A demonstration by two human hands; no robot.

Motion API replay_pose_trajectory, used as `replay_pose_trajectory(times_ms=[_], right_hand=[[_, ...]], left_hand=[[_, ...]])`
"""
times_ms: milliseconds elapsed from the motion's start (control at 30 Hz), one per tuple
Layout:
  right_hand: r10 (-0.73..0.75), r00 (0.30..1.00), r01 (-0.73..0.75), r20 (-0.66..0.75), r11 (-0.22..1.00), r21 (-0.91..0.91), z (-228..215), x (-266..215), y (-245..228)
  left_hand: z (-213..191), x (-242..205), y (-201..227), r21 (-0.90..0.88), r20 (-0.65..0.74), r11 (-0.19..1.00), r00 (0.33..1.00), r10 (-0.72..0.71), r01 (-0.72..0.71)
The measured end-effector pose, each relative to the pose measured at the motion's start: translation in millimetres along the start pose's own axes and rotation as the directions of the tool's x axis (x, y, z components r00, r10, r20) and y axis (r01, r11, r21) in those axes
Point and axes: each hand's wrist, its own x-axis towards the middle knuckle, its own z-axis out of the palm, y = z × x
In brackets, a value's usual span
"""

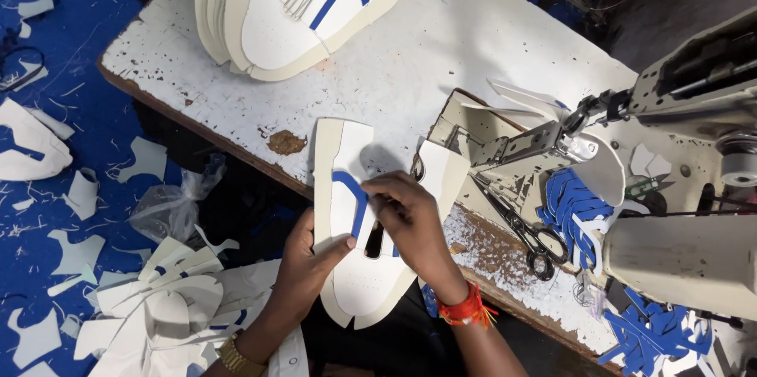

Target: The person sews blue fabric strips onto white shoe upper parts using a sewing machine. They repeatedly pick up a shoe part, align the blue strip, guide it through the machine, and then cut the thread with scissors.

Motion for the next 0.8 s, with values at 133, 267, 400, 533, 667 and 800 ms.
replay_pose_trajectory(times_ms=[133,267,400,533,667,800], right_hand=[[0.002,0.984,-0.029,-0.176,0.988,-0.151,-12,-8,-10],[0.051,0.973,-0.067,-0.223,0.996,-0.065,-18,-11,-11],[0.113,0.989,-0.111,-0.090,0.993,0.031,-18,-9,-26],[0.149,0.989,-0.150,0.021,0.960,0.234,-15,-10,-22],[0.103,0.995,-0.101,0.005,0.956,0.277,-14,-12,-14],[0.114,0.993,-0.104,-0.042,0.975,0.199,-15,-15,-14]], left_hand=[[3,-5,7,0.011,0.009,0.994,0.994,0.105,-0.105],[7,-12,19,0.041,0.025,0.997,0.997,0.070,-0.071],[12,-16,24,0.037,0.052,0.996,0.996,0.074,-0.076],[15,-19,26,0.069,0.047,0.998,0.999,0.006,-0.009],[19,-25,34,0.107,0.078,0.988,0.992,0.099,-0.107],[26,-29,49,0.082,0.089,0.975,0.976,0.200,-0.207]])
